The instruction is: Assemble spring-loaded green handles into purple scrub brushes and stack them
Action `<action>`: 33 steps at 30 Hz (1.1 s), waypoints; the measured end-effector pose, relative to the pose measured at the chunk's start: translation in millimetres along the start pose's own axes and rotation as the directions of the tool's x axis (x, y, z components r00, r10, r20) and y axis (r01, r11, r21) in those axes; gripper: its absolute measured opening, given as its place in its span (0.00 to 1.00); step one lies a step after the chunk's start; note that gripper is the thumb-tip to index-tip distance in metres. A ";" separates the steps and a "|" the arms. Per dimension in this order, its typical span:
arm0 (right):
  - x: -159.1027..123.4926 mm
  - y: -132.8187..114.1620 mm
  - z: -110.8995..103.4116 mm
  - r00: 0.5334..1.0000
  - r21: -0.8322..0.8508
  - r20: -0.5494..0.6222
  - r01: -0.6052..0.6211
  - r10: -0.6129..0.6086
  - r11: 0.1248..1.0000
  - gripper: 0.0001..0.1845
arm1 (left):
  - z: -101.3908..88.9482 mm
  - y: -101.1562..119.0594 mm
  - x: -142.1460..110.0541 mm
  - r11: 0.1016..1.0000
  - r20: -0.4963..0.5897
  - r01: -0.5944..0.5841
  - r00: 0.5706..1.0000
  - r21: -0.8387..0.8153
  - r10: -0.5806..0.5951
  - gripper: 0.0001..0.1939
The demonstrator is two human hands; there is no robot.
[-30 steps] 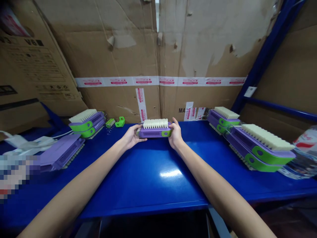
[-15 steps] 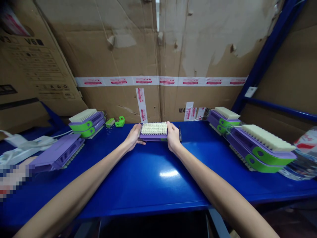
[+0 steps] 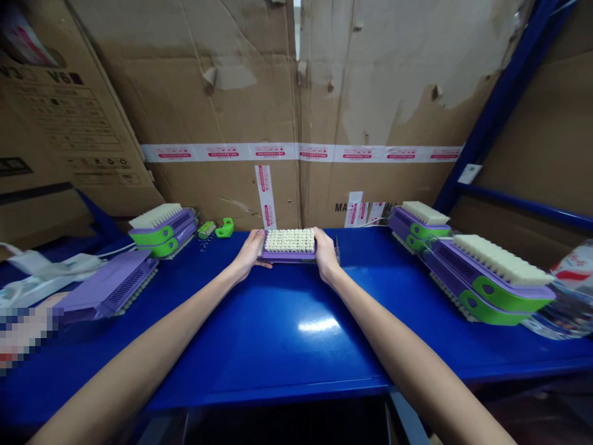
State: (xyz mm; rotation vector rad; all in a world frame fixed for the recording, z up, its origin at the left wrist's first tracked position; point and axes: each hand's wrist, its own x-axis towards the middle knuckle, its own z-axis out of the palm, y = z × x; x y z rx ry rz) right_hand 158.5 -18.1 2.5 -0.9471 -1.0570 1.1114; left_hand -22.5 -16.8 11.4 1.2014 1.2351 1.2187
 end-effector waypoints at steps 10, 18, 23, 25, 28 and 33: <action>4.8 3.5 -5.4 0.962 0.080 0.042 -0.274 0.271 0.958 0.13 | 0.4 -6.0 4.3 0.999 -0.005 0.018 1.000 0.047 -0.018 0.12; 5.9 3.7 -5.4 0.953 0.109 0.032 -0.302 0.301 0.947 0.13 | -0.8 -6.5 5.7 0.998 0.000 0.044 0.999 0.040 -0.044 0.12; 6.7 3.7 -5.5 0.954 0.107 0.023 -0.299 0.298 0.948 0.14 | 1.9 -4.1 5.0 0.995 -0.047 0.045 0.998 0.091 -0.040 0.16; 7.7 4.7 -5.9 0.952 0.108 0.013 -0.305 0.305 0.946 0.14 | 1.9 -2.9 5.0 0.994 -0.053 0.039 0.998 0.101 -0.034 0.17; 8.7 5.6 -6.1 0.952 0.110 0.014 -0.307 0.307 0.945 0.14 | -0.3 -1.0 5.4 0.996 -0.040 0.067 0.997 0.066 -0.064 0.20; 8.0 1.7 -4.1 0.944 0.151 0.021 -0.329 0.330 0.932 0.13 | -4.4 0.8 6.5 0.999 -0.061 0.052 0.997 -0.009 -0.053 0.23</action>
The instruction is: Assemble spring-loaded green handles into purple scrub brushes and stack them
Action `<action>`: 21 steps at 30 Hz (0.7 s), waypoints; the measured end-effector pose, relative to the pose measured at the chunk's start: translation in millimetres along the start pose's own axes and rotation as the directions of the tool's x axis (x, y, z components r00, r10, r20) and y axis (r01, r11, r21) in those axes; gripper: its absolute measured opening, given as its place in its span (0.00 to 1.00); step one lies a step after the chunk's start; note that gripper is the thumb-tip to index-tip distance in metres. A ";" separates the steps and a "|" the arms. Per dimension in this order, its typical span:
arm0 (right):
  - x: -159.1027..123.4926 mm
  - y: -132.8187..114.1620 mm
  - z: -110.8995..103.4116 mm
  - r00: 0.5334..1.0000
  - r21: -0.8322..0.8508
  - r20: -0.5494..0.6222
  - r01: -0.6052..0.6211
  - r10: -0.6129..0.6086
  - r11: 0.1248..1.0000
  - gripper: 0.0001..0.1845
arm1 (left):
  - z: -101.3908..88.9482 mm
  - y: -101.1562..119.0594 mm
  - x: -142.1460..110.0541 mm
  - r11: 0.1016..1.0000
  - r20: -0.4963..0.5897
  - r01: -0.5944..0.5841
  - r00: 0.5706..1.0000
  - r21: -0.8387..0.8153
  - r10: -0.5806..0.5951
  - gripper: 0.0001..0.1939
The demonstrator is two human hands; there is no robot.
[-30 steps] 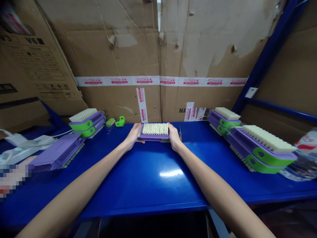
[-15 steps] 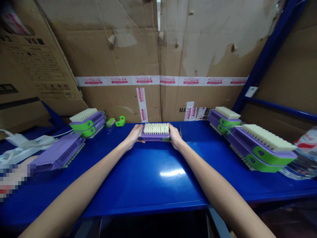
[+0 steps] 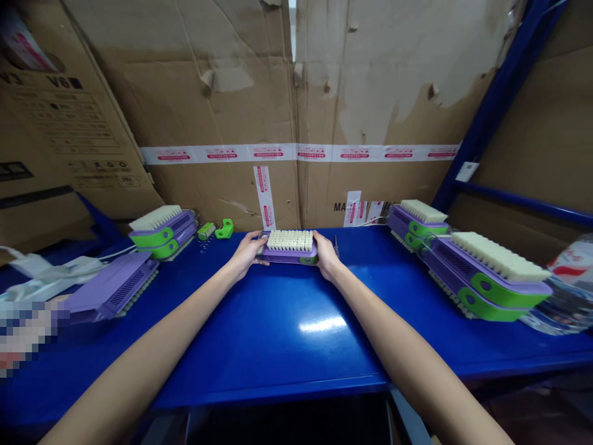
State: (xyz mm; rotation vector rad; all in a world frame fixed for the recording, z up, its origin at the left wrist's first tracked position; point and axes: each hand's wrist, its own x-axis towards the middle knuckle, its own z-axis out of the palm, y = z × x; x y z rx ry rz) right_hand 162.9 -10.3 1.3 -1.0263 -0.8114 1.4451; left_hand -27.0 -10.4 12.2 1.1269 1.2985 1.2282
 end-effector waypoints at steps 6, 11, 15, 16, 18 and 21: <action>-4.2 -5.3 1.6 0.997 0.037 0.005 -0.077 0.076 0.996 0.11 | -3.3 -3.8 9.4 0.999 -0.111 -0.025 0.994 -0.031 0.021 0.21; -2.1 -2.6 -1.8 1.000 0.035 0.017 -0.023 0.022 0.999 0.10 | -8.8 -10.9 20.7 0.993 -0.096 -0.102 0.991 -0.055 0.096 0.19; -1.7 -0.8 -2.7 1.000 0.018 0.006 0.023 -0.024 1.000 0.10 | -9.6 -13.8 23.7 0.990 -0.063 -0.124 0.991 -0.065 0.120 0.16; -1.9 -0.5 -2.5 1.000 0.013 -0.001 0.030 -0.030 0.999 0.10 | -9.5 -14.1 24.0 0.989 -0.073 -0.133 0.989 -0.066 0.128 0.15; -2.0 0.5 -2.0 0.999 0.010 -0.022 0.042 -0.041 0.999 0.09 | -9.6 -14.4 24.5 0.987 -0.085 -0.147 0.986 -0.064 0.141 0.15; -1.1 3.1 -1.2 0.995 0.008 -0.064 0.082 -0.081 0.997 0.10 | -11.0 -14.7 25.3 0.988 -0.077 -0.147 0.987 -0.041 0.143 0.15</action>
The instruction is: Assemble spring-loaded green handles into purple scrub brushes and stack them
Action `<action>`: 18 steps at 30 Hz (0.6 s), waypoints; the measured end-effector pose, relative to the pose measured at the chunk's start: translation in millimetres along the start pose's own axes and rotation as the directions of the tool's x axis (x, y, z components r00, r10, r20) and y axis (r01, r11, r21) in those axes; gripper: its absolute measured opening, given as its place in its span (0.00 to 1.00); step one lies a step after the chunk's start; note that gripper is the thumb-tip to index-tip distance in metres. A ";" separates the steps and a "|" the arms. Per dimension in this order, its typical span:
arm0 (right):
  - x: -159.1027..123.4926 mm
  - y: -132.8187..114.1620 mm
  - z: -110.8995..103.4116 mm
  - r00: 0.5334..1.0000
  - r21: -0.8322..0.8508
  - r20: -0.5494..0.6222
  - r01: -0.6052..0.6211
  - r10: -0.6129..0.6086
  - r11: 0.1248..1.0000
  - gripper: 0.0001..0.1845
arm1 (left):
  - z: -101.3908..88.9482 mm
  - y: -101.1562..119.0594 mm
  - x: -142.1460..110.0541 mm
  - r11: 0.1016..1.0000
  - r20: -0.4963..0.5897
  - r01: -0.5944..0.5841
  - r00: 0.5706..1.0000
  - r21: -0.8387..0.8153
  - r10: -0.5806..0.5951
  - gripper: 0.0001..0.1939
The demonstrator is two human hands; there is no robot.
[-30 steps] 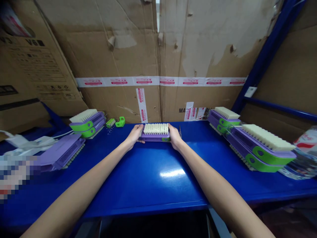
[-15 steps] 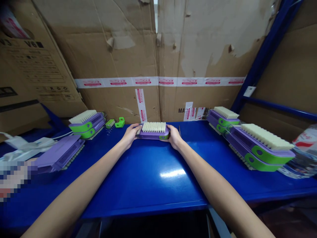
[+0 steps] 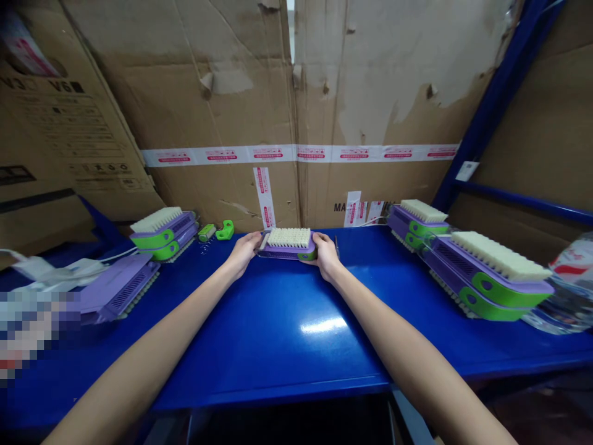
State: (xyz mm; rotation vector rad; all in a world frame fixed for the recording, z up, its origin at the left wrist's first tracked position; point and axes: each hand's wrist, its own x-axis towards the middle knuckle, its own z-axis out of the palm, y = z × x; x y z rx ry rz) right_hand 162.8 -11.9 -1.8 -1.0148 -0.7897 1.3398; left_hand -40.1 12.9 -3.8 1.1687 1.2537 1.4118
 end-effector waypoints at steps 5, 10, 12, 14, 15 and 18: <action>-1.3 1.2 1.1 0.972 -0.128 -0.042 0.223 -0.230 0.967 0.21 | -1.8 1.8 -1.5 0.999 0.016 -0.003 1.000 0.050 0.003 0.14; -13.2 -3.5 1.9 0.711 -0.438 0.114 0.663 -0.694 0.607 0.25 | -1.4 3.5 -3.2 0.992 -0.040 -0.003 0.999 0.124 0.008 0.13; -19.8 -5.2 2.4 0.649 -0.536 0.213 0.703 -0.730 0.468 0.28 | -2.3 2.3 -1.6 0.984 -0.062 -0.022 0.998 0.175 0.034 0.13; -25.7 -6.8 3.1 0.580 -0.597 0.360 0.745 -0.730 0.298 0.29 | -4.2 0.5 1.2 0.971 -0.076 -0.056 0.994 0.233 0.075 0.13; -28.2 -7.5 3.6 0.547 -0.612 0.451 0.765 -0.706 0.201 0.28 | -5.4 -0.3 2.8 0.962 -0.080 -0.075 0.992 0.264 0.099 0.13; -33.9 -8.5 6.3 0.436 -0.579 0.716 0.808 -0.545 -0.114 0.25 | -10.2 -0.9 5.7 0.916 -0.092 -0.132 0.980 0.380 0.179 0.13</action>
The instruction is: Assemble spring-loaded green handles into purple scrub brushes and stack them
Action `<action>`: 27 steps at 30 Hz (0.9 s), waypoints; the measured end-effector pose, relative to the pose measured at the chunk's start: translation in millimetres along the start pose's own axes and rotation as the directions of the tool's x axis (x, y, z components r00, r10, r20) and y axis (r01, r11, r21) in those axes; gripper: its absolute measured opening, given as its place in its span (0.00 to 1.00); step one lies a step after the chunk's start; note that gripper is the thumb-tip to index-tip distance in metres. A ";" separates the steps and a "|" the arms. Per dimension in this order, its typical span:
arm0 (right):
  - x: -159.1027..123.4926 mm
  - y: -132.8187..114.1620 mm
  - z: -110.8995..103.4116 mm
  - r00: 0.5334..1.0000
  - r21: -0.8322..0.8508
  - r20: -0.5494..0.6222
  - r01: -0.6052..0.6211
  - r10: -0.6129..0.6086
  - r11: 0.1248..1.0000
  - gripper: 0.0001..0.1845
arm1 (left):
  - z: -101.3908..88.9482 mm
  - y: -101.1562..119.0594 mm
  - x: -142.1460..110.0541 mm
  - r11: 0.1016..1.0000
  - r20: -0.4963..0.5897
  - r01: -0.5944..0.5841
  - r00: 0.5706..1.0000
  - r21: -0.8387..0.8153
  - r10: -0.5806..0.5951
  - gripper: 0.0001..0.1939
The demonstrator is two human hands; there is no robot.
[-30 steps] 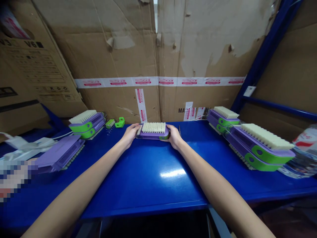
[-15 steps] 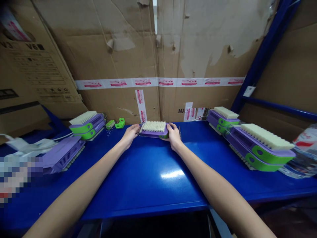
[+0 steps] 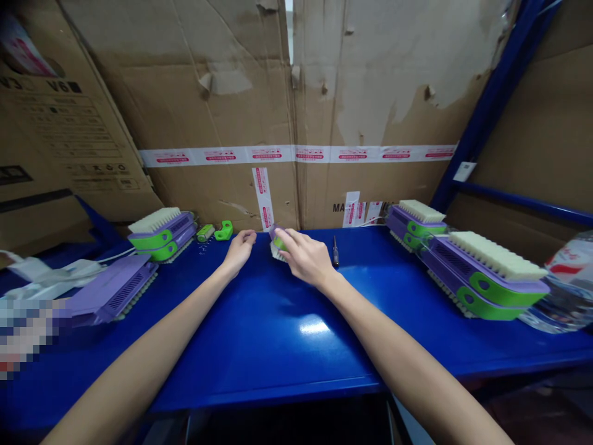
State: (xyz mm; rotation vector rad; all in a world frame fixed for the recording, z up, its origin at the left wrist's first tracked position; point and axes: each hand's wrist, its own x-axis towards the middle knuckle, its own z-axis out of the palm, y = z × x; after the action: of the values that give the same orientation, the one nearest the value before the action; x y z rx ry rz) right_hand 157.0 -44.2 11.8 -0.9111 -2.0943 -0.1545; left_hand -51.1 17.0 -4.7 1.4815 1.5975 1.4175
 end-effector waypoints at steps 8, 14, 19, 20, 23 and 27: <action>0.4 -14.9 7.4 0.927 -0.236 0.203 0.360 -0.317 0.902 0.24 | -17.5 10.2 -10.6 0.805 0.032 -0.173 0.982 0.567 0.188 0.15; -1.4 -19.9 13.1 0.905 -0.213 0.173 0.419 -0.388 0.883 0.27 | -19.2 24.9 -19.3 0.430 0.200 -0.273 0.958 0.860 0.207 0.19; -1.7 -17.9 13.6 0.941 -0.158 0.093 0.337 -0.326 0.928 0.27 | -25.7 38.7 -23.1 0.316 0.243 -0.276 0.960 0.908 0.141 0.20; -1.8 -17.1 13.3 0.948 -0.150 0.100 0.316 -0.303 0.937 0.28 | -28.8 42.0 -23.7 0.298 0.243 -0.270 0.962 0.916 0.124 0.19; -2.1 -14.7 12.5 0.962 -0.128 0.145 0.252 -0.234 0.959 0.28 | -40.2 53.3 -24.7 0.263 0.225 -0.230 0.973 0.937 0.051 0.19; -2.8 -13.5 13.3 0.964 -0.099 0.189 0.210 -0.189 0.973 0.30 | -58.4 71.2 -27.4 0.224 0.208 -0.197 0.978 0.954 -0.024 0.23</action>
State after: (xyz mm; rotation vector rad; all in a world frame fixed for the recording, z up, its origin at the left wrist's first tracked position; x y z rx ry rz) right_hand 140.7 -50.2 3.8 -0.8054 -2.3644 -0.3160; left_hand -70.1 -38.6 71.2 2.2746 2.4730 0.0235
